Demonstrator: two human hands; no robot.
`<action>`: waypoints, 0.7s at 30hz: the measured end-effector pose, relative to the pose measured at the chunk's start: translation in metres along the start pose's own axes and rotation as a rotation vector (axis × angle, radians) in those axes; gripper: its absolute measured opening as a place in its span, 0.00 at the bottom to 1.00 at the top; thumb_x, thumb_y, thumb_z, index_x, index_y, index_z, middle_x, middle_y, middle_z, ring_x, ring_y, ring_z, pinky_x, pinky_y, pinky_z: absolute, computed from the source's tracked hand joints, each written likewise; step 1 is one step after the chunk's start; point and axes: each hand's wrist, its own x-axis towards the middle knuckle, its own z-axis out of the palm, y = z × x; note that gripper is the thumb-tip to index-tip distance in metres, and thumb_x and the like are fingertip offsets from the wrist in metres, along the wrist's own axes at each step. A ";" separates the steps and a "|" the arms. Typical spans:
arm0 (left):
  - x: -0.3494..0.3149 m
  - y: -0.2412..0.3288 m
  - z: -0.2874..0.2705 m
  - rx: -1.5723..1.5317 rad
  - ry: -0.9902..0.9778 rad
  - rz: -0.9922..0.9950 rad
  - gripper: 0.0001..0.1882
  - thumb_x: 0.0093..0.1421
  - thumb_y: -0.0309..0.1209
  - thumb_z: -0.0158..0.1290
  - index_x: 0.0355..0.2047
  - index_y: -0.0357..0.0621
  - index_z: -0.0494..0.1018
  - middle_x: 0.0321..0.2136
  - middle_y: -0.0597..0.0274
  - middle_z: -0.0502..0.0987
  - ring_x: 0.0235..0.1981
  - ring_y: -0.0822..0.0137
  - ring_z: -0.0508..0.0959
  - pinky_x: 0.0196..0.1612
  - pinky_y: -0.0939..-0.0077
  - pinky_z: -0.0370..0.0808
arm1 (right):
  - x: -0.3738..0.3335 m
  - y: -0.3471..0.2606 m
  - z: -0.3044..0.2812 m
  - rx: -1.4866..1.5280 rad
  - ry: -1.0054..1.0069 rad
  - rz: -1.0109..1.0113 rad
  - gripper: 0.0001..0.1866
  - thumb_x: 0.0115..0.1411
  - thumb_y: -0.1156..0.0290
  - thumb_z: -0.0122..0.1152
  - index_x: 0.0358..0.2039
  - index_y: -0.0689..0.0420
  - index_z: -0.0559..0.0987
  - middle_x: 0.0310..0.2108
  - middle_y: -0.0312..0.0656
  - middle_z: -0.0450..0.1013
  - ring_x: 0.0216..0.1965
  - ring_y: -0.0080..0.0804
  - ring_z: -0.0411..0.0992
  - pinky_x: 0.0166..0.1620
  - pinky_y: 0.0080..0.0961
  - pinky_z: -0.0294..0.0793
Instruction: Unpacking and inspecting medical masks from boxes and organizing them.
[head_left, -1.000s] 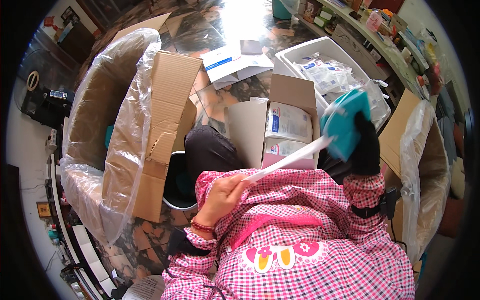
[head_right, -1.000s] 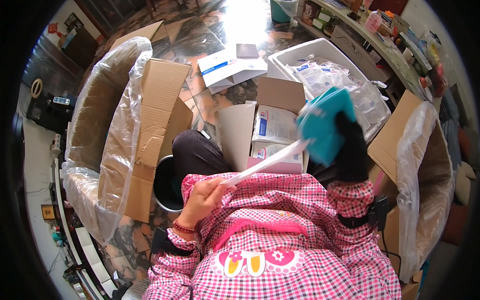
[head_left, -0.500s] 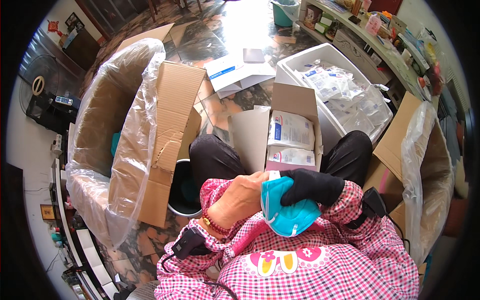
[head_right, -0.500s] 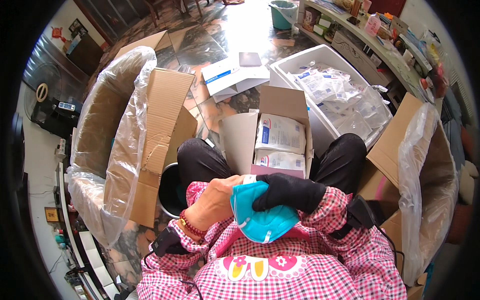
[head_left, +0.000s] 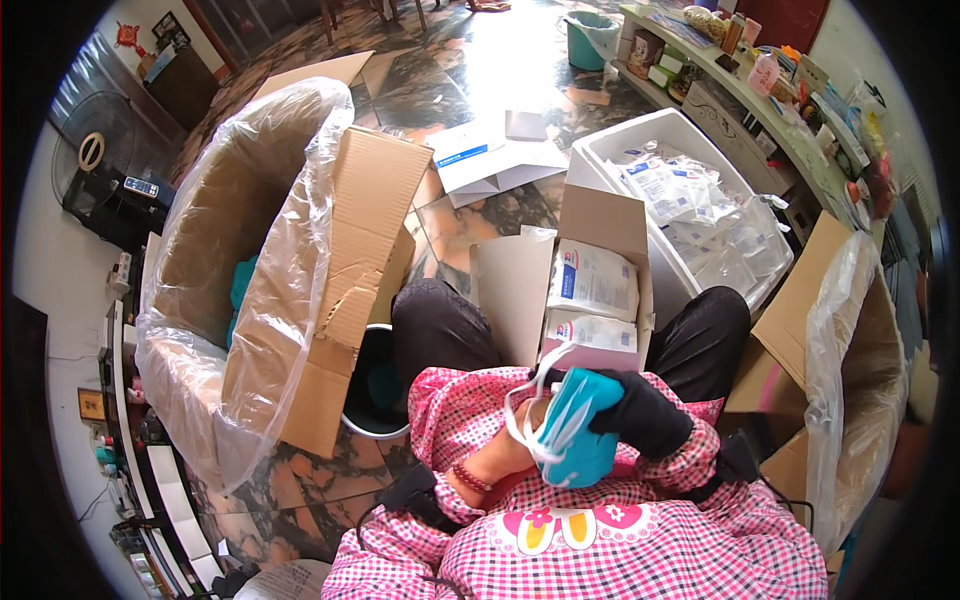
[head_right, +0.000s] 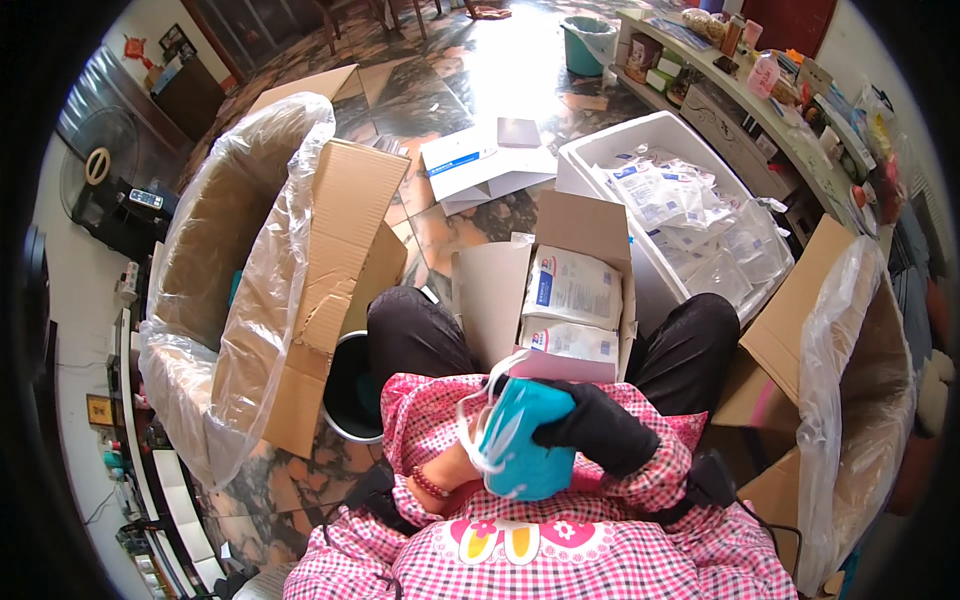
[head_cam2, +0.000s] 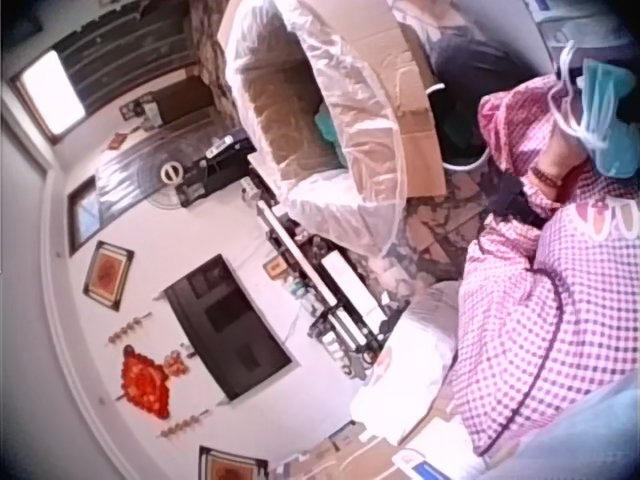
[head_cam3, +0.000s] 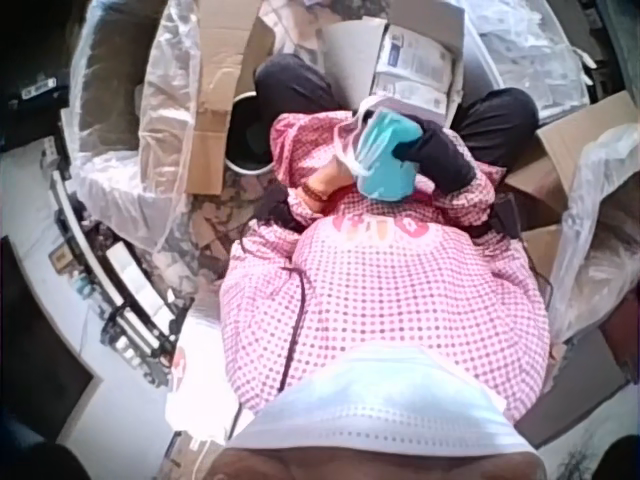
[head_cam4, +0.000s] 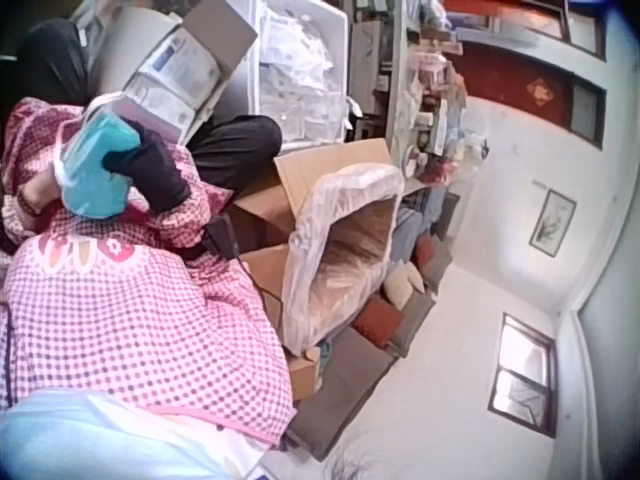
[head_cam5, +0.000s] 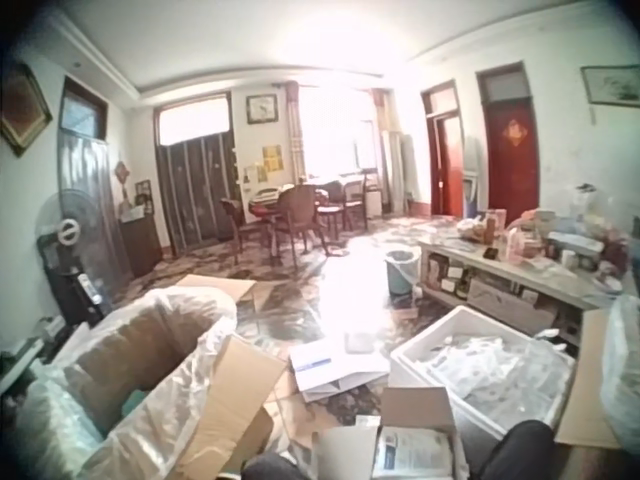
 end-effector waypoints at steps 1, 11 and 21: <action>-0.008 -0.007 0.005 0.004 0.069 -0.005 0.12 0.68 0.31 0.50 0.45 0.36 0.76 0.40 0.48 0.81 0.38 0.57 0.82 0.43 0.64 0.78 | 0.000 0.004 0.002 -0.005 -0.006 0.001 0.27 0.56 0.76 0.69 0.57 0.60 0.75 0.54 0.42 0.75 0.54 0.31 0.73 0.58 0.33 0.73; 0.026 0.088 -0.018 -0.320 -0.162 0.021 0.10 0.65 0.30 0.49 0.38 0.37 0.76 0.26 0.51 0.77 0.25 0.55 0.79 0.32 0.65 0.76 | -0.034 -0.030 0.018 0.642 0.167 -0.094 0.22 0.67 0.66 0.61 0.57 0.64 0.72 0.48 0.44 0.77 0.47 0.34 0.78 0.52 0.35 0.79; -0.008 0.062 -0.011 -0.226 -0.001 -0.148 0.12 0.67 0.27 0.45 0.46 0.39 0.76 0.34 0.48 0.81 0.33 0.57 0.81 0.42 0.67 0.78 | -0.029 -0.022 0.044 0.708 0.239 0.074 0.21 0.69 0.65 0.58 0.57 0.64 0.72 0.48 0.45 0.77 0.48 0.35 0.78 0.52 0.36 0.79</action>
